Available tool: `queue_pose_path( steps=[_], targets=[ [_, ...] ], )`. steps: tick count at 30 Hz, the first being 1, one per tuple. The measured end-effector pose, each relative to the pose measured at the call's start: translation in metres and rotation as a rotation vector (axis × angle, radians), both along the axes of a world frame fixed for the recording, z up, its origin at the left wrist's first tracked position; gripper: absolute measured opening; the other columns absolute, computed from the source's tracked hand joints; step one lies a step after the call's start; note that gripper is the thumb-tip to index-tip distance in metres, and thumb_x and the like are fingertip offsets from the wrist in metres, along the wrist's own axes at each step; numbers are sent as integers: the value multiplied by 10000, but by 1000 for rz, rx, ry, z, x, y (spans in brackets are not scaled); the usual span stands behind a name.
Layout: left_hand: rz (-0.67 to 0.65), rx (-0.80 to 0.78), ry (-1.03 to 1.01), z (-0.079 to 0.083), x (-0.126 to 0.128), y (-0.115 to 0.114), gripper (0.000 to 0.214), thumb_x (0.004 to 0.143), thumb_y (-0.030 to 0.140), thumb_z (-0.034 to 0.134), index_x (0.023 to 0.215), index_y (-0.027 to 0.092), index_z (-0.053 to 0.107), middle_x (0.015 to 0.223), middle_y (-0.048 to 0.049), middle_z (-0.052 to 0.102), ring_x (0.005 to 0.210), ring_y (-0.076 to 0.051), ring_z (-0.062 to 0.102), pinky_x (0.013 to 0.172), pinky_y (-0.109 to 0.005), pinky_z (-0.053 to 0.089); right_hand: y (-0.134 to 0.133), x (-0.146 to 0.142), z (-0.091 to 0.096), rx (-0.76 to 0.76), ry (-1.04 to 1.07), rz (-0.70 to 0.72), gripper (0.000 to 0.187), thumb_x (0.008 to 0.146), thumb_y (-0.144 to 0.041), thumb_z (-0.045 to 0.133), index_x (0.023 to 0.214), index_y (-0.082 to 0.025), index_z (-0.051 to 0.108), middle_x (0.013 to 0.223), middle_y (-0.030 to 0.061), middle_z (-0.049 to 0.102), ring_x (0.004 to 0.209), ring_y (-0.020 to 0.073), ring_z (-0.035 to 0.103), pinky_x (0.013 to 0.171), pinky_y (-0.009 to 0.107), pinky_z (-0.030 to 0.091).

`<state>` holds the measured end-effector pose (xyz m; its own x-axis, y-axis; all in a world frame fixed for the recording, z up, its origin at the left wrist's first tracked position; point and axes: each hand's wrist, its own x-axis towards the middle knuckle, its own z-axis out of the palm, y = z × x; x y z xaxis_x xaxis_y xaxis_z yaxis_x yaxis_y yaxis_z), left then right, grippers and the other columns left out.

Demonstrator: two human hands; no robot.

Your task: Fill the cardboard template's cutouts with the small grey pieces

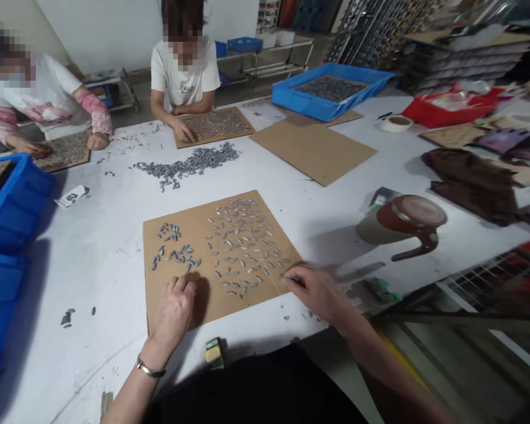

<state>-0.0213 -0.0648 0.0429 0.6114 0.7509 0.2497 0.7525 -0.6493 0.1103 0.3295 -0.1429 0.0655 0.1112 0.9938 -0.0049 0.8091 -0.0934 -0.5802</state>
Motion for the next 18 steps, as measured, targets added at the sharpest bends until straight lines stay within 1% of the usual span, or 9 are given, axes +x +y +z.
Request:
queue_pose_path(
  steps=[4,7,9,13,18],
  targets=[
    [-24,-28,-53,13,14,-10,158,994,151,500,933,205,635,903,-75,649,827,-238,565,731,-373,501,5,-20,-2,0,81,47,225,904,-259,524,727,-230,660,796,36,760,780,203,700,724,288,480],
    [-15,-30,-90,17,27,-20,153,998,142,499,948,204,630,887,-59,647,814,-225,571,728,-361,499,12,-33,-4,-23,46,17,185,893,-239,559,769,-228,696,811,29,771,779,201,705,721,281,471],
    [-5,-25,-100,14,33,-24,153,994,128,504,953,206,628,880,-55,648,811,-221,575,734,-359,500,17,-39,-4,-31,26,19,188,901,-232,566,781,-224,710,815,30,770,775,200,706,712,280,466],
    [15,-56,-64,5,38,-27,167,985,107,505,984,211,636,907,-56,654,844,-225,588,777,-372,505,30,-53,2,-41,5,104,224,937,-219,549,801,-223,727,888,42,774,846,199,710,732,275,462],
    [28,-95,-15,-1,37,-30,174,976,97,513,991,213,641,924,-58,660,845,-234,587,794,-394,506,46,-71,7,-157,-149,166,241,954,-177,561,813,-229,749,899,43,764,861,193,705,693,261,426]
  ],
)
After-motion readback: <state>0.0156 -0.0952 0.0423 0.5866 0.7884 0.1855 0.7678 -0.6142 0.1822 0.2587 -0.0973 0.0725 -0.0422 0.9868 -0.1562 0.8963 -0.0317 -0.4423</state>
